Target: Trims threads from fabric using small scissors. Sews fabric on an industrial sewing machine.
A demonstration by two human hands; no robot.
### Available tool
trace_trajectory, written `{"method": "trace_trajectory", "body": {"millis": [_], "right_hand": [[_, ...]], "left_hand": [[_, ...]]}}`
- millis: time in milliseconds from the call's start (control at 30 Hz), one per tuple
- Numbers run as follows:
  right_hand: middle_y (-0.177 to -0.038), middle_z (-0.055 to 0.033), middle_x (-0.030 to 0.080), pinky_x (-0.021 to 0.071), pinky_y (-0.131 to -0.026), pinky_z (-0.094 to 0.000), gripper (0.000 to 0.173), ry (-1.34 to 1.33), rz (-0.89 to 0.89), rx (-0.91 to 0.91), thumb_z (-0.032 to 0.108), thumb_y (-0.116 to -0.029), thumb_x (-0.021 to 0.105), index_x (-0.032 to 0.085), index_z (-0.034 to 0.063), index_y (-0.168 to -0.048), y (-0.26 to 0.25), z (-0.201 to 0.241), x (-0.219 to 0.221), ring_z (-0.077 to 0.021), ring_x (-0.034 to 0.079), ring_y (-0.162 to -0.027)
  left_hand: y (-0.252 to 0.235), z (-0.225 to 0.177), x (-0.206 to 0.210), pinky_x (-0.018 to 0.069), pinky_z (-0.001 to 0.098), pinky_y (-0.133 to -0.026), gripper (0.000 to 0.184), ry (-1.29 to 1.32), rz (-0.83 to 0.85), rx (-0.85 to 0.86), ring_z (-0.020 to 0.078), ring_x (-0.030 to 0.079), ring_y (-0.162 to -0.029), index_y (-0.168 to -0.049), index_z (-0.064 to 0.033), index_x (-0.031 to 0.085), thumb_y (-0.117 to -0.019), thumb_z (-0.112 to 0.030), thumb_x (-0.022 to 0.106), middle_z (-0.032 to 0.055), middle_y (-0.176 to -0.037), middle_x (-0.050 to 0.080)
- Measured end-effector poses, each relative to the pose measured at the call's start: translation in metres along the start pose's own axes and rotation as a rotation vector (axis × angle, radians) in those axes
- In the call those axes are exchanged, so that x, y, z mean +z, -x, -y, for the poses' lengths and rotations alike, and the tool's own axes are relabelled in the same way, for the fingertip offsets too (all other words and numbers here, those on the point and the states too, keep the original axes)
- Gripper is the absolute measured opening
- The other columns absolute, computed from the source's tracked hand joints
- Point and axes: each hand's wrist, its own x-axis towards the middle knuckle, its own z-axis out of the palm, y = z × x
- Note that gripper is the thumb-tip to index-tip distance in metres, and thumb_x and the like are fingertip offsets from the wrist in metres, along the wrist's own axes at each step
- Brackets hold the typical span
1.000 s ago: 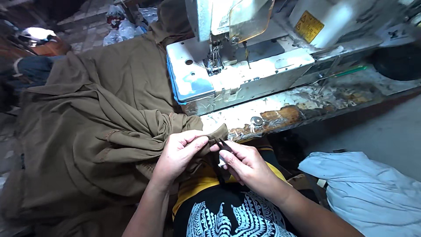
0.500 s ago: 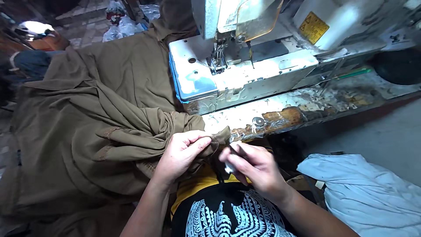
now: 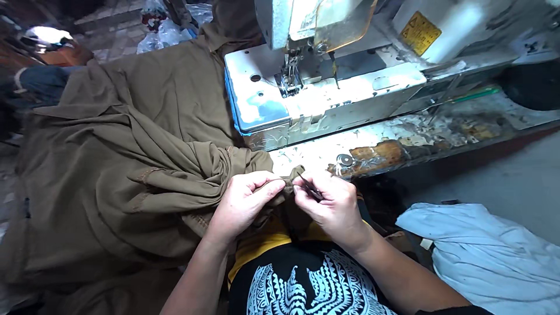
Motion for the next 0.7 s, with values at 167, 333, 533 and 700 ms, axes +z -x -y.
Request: {"method": "trace_trajectory", "body": {"millis": [167,333,533,700], "right_hand": [[-0.08,0.0117,0.065,0.0422,-0.056,-0.0076,0.01,-0.575,0.153,0.324,0.004,-0.0849,0.065,0.07,0.0128,-0.086,0.006,0.01,-0.029,0.0098,0.053,-0.066],[-0.087,0.0059,0.065,0.0442,-0.071,-0.0064,0.006,-0.476,0.23,0.032,0.008,-0.0945,0.06,0.065,0.0065,-0.097,0.0,0.001,-0.021,0.0102,0.054,-0.078],[-0.067,-0.0031,0.06,0.0452,-0.055,-0.0162,0.01,0.042,0.165,-0.147,0.008,-0.0866,0.063,0.067,0.0009,-0.081,-0.017,-0.047,-0.03,-0.0027,0.055,-0.059],[-0.067,0.0032,0.049,0.0327,-0.055,-0.0065,0.009,0.133,0.048,-0.039,0.01,-0.0852,0.063,0.06,0.0023,-0.081,-0.015,-0.045,-0.058,0.0065,0.04,-0.059]], "left_hand": [[0.0,-0.001,-0.003,0.0501,0.0137,-0.059,0.016,0.003,0.004,-0.023,-0.0024,0.06,-0.063,-0.086,-0.0095,0.075,-0.0976,-0.012,0.064,-0.0062,-0.07,0.067],[-0.002,0.001,-0.003,0.0505,0.0142,-0.059,0.015,0.022,0.025,-0.02,-0.0015,0.061,-0.062,-0.085,-0.0092,0.075,-0.097,-0.014,0.066,-0.0054,-0.069,0.067],[0.001,0.003,-0.008,0.0485,0.0149,-0.059,0.019,-0.032,0.024,-0.044,-0.0022,0.059,-0.063,-0.079,-0.0111,0.074,-0.0961,-0.016,0.067,-0.0073,-0.068,0.065],[-0.002,0.005,-0.011,0.0475,0.0145,-0.057,0.022,-0.016,0.03,-0.038,-0.0032,0.057,-0.061,-0.079,-0.0125,0.073,-0.0978,-0.013,0.062,-0.0079,-0.067,0.064]]}}
